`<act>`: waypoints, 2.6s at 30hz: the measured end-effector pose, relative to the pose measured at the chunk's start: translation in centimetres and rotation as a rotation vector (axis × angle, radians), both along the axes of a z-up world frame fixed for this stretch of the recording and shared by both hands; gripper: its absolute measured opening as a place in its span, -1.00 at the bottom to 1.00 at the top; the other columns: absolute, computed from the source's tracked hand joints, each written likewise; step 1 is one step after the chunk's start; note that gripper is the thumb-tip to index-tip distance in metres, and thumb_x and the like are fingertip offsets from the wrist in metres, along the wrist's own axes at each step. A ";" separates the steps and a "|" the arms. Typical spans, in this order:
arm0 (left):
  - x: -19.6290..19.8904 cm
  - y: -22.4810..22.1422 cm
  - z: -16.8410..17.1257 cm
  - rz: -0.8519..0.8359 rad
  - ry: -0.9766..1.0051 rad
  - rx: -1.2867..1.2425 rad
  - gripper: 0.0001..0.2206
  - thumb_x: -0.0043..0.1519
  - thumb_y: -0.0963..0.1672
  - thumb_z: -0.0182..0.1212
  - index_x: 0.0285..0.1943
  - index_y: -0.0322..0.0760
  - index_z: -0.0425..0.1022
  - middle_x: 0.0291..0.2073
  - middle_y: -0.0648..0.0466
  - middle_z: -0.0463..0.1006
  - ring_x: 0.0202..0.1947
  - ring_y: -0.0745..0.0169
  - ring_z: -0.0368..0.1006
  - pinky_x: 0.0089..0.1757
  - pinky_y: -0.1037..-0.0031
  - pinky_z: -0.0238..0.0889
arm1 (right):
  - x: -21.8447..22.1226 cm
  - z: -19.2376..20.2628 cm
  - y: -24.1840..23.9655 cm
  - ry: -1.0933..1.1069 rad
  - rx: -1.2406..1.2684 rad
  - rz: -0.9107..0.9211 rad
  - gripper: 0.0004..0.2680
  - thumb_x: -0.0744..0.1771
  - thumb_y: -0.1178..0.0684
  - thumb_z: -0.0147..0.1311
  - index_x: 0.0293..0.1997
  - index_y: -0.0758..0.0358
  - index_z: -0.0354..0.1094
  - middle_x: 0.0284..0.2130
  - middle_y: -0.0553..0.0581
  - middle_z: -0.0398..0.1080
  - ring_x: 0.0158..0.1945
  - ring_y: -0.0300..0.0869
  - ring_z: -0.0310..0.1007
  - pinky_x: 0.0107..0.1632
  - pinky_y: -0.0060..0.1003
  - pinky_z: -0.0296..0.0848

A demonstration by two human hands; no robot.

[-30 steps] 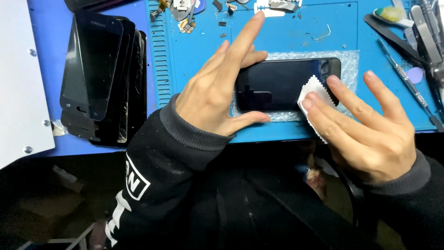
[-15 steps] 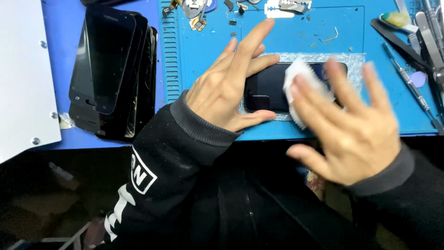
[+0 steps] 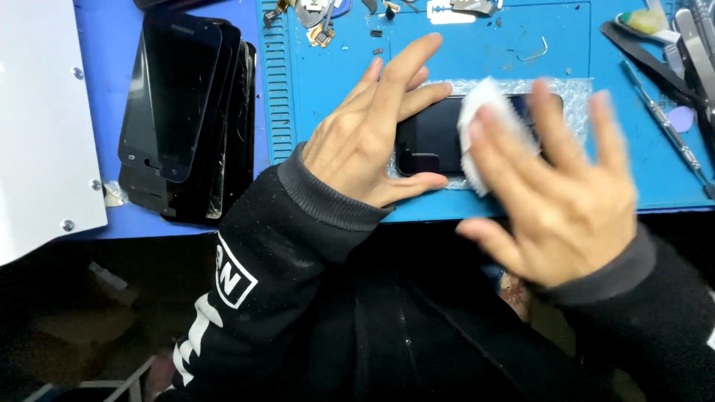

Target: Cleaning a smartphone screen and body, testing the camera and interface, and reinserting the SIM card tray.

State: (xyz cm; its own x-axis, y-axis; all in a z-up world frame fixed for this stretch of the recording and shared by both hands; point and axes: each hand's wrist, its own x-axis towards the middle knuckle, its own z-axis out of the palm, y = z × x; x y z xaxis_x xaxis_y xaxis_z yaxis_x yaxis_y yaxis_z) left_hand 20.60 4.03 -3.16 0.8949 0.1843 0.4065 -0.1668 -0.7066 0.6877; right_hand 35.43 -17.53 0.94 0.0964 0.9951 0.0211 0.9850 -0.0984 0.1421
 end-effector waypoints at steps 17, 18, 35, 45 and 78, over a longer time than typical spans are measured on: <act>-0.3 0.1 0.6 0.019 0.035 -0.052 0.02 -0.03 -0.06 0.65 0.48 -0.37 -0.11 0.20 -0.13 0.53 0.31 -0.13 0.38 0.35 -0.05 0.01 | -0.5 0.4 0.5 0.145 0.123 0.094 -0.49 0.35 -0.34 -0.07 0.30 0.27 0.43 0.27 0.21 0.39 0.43 0.25 0.21 0.42 0.33 -0.07; -0.4 0.1 0.3 0.023 0.033 -0.052 0.02 -0.03 -0.06 0.65 0.48 -0.37 -0.11 0.20 -0.13 0.53 0.31 -0.13 0.38 0.35 -0.05 0.01 | 0.0 0.6 0.8 0.144 0.123 0.099 -0.49 0.35 -0.34 -0.07 0.30 0.27 0.43 0.27 0.21 0.39 0.43 0.25 0.21 0.42 0.33 -0.07; -0.3 0.2 -0.2 0.031 0.074 -0.045 0.05 -0.01 0.00 0.66 0.54 -0.36 -0.09 0.29 -0.02 0.50 0.38 -0.07 0.37 0.42 -0.07 0.02 | 1.2 0.5 -0.7 0.220 0.089 0.077 -0.54 0.34 -0.28 -0.01 0.28 0.22 0.42 0.26 0.15 0.40 0.44 0.26 0.18 0.44 0.29 -0.06; -0.2 0.2 -0.5 0.032 0.064 -0.042 0.02 -0.03 -0.06 0.66 0.53 -0.35 -0.06 0.35 -0.04 0.45 0.38 -0.05 0.38 0.42 -0.08 0.02 | 0.6 0.6 0.6 0.233 0.108 0.078 -0.51 0.29 -0.29 0.07 0.26 0.21 0.44 0.21 0.18 0.43 0.40 0.22 0.23 0.42 0.28 0.03; -3.1 -0.5 -0.3 0.195 -0.030 0.028 0.14 -0.05 -0.08 0.68 0.55 -0.32 -0.27 0.15 -0.11 0.52 0.23 -0.12 0.47 0.33 -0.10 0.14 | -1.5 0.5 2.0 -0.107 0.031 0.103 -0.51 0.31 -0.30 0.10 0.27 0.22 0.46 0.26 0.16 0.44 0.45 0.21 0.22 0.43 0.21 0.06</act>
State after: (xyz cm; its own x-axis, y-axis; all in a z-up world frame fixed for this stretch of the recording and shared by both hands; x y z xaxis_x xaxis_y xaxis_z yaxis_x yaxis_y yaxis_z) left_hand 17.48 3.49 -3.47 0.8308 0.3415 0.4394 -0.0448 -0.7460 0.6645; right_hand 33.94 -15.52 1.44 -0.0107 0.9983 0.0567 0.9694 -0.0036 0.2453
